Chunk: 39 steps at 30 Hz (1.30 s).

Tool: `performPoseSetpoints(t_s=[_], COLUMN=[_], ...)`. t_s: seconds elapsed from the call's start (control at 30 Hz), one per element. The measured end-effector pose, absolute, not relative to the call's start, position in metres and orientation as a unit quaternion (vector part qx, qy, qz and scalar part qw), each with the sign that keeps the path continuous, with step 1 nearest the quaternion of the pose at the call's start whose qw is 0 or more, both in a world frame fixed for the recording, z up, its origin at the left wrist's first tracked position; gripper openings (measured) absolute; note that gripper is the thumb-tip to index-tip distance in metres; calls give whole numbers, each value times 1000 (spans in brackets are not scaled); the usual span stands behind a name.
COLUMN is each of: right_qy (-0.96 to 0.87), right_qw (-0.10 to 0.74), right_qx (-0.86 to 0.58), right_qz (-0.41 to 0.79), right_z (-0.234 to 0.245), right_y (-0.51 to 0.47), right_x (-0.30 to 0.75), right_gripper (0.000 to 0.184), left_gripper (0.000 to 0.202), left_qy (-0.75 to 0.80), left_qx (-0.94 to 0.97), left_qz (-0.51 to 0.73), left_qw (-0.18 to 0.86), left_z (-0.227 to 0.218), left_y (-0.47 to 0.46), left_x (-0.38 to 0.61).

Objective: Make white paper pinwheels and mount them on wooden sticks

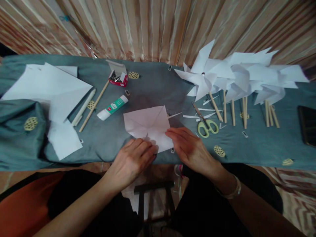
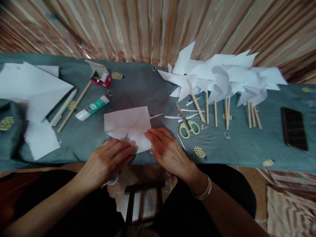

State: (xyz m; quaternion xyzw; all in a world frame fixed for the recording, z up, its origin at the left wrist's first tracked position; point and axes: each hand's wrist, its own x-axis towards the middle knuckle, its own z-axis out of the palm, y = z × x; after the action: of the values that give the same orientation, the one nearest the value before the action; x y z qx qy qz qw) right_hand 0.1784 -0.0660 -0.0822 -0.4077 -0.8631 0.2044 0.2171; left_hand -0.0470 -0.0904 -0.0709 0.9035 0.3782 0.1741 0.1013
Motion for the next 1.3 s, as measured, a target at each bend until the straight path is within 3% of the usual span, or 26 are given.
performPoseSetpoints(t_s=[0.3,0.67,0.8,0.97,1.3], right_qy=[-832,-798,-793,-780,-774], right_qw=[221,245,260,290,309], right_qx=[-412,-395,-415,-455,-478], right_qz=[299,384,361,317,278], right_z=[-70,-72,-79,-86,-91], right_y=[-65,-66,-65,-64,-61], right_x=[188,177,168,158,147], right_gripper=[53,10,12,9,6], left_gripper=[15,13,19,41,30], left_qy=[383,371,375,381,371], left_qx=[891,887,889,889,886], left_qz=[223,233,233,210,235], left_qw=[94,143,125,140,148], left_z=[-70,-74,-73,-73,-78], left_y=[-93,-102,-102,-103,-101], left_x=[-56,-57,-55,-56,-55])
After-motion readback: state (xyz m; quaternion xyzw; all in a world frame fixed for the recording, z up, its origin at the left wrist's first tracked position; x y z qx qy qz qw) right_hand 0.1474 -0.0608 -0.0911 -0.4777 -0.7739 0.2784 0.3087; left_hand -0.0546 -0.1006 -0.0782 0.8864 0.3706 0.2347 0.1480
